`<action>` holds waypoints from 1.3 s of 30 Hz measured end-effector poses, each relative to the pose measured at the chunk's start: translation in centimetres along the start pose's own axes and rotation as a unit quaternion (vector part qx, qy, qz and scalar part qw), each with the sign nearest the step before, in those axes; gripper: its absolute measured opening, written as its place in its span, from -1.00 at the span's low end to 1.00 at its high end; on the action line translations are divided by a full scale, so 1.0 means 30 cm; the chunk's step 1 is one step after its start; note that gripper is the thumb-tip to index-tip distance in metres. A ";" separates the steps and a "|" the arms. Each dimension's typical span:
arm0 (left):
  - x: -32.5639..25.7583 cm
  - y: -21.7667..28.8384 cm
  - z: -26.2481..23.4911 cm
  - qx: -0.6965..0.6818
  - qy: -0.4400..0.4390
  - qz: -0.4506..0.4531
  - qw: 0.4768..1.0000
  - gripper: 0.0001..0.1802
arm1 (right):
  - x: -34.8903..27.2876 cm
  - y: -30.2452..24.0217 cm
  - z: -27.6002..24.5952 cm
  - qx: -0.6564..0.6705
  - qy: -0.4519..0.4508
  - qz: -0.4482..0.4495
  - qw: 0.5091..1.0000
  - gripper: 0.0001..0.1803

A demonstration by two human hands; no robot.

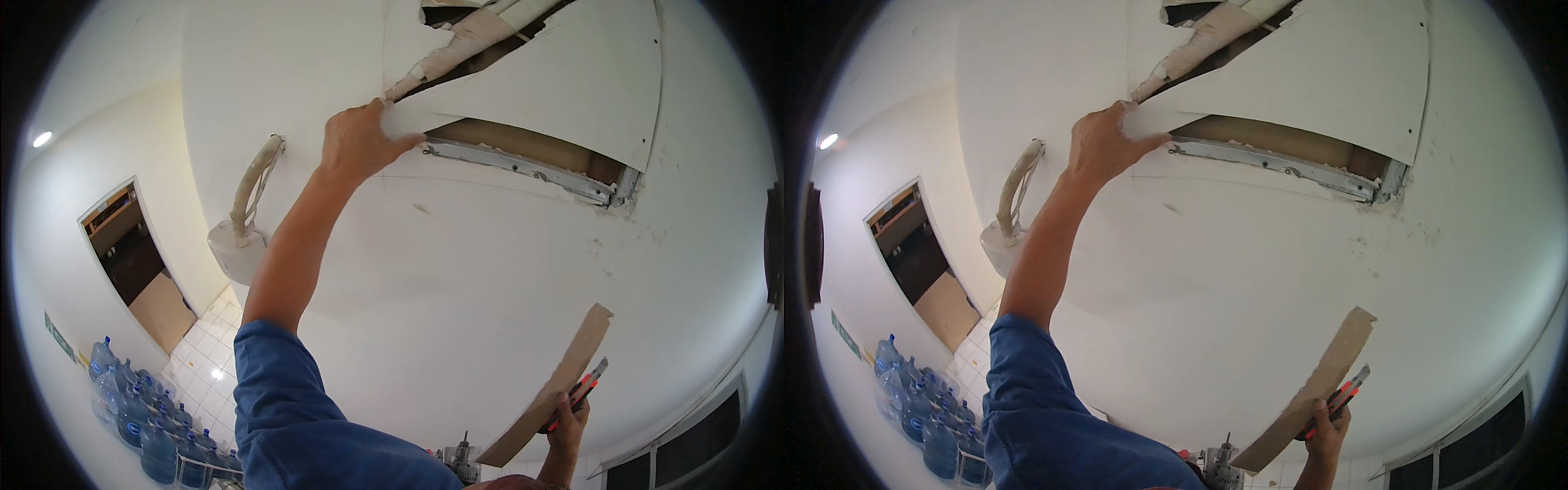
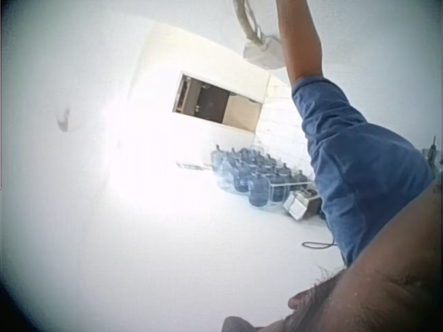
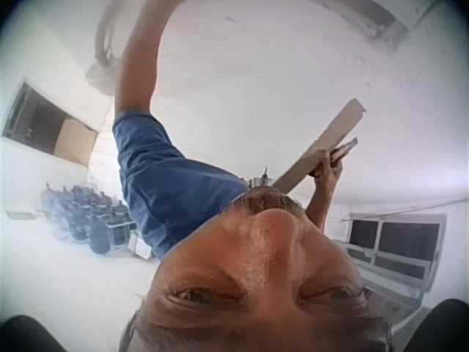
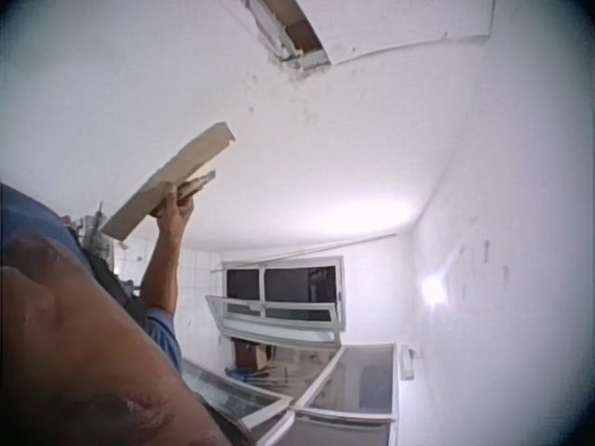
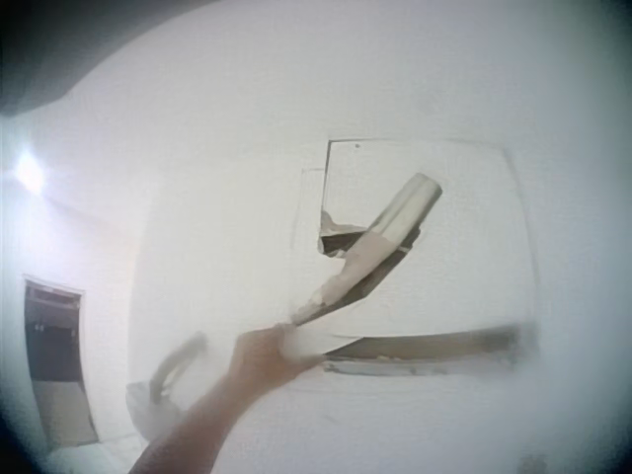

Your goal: The person measures and cuts a white ceiling panel with a utility knife, then positions and secures it into a ceiling opening using a power drill. The person handles the panel, knife, and drill throughout the process.

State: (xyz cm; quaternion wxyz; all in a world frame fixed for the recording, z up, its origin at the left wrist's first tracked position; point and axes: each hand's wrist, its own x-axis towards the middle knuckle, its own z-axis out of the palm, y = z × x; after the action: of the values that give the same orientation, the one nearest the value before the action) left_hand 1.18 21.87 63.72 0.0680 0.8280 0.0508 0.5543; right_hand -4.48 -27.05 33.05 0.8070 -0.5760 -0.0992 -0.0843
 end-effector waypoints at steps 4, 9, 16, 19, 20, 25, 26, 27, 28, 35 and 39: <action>-0.025 -0.026 -0.016 -0.012 0.010 -0.021 1.000 -0.25 | -0.004 -0.010 -0.034 -0.009 0.016 -0.007 1.000 -0.63; -0.103 -0.158 -0.036 -0.011 0.026 -0.031 0.999 -0.28 | 0.012 0.030 -0.084 -0.006 0.034 0.000 0.999 -0.67; -0.306 -0.275 -0.085 0.089 0.102 -0.055 0.989 -0.31 | 0.022 0.056 -0.077 0.036 0.004 0.028 0.999 -0.66; -0.368 -0.267 -0.083 0.031 0.097 -0.116 0.988 -0.30 | 0.029 0.091 -0.068 0.056 0.011 0.030 0.998 -0.66; -0.383 -0.266 -0.077 0.043 0.120 -0.097 0.987 -0.30 | 0.030 0.101 -0.070 0.059 0.017 0.028 0.998 -0.66; -0.478 -0.365 -0.011 0.061 0.181 -0.077 0.979 -0.31 | 0.028 0.090 -0.081 0.063 0.005 0.015 0.998 -0.63; -0.503 -0.394 -0.006 0.064 0.200 -0.066 0.975 -0.31 | 0.030 0.089 -0.087 0.065 0.003 0.010 0.998 -0.62; -0.523 -0.405 -0.006 0.065 0.219 -0.056 0.972 -0.32 | 0.031 0.085 -0.090 0.064 0.000 0.011 0.998 -0.62; -0.528 -0.414 0.000 0.067 0.238 -0.045 0.968 -0.32 | 0.031 0.075 -0.092 0.063 -0.003 0.011 0.998 -0.62; -0.357 -0.247 -0.002 0.052 0.268 -0.049 0.961 -0.32 | 0.024 0.019 -0.078 0.069 -0.027 -0.006 0.997 -0.63; -0.190 -0.155 0.013 0.039 0.232 -0.071 0.969 -0.30 | 0.033 0.090 -0.125 0.054 -0.005 -0.005 0.999 -0.63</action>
State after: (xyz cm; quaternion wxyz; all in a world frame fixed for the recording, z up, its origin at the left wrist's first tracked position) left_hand -0.67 25.54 57.58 0.0612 0.6733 0.1451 0.7224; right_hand -2.62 -29.75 29.65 0.8358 -0.5320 -0.1104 -0.0795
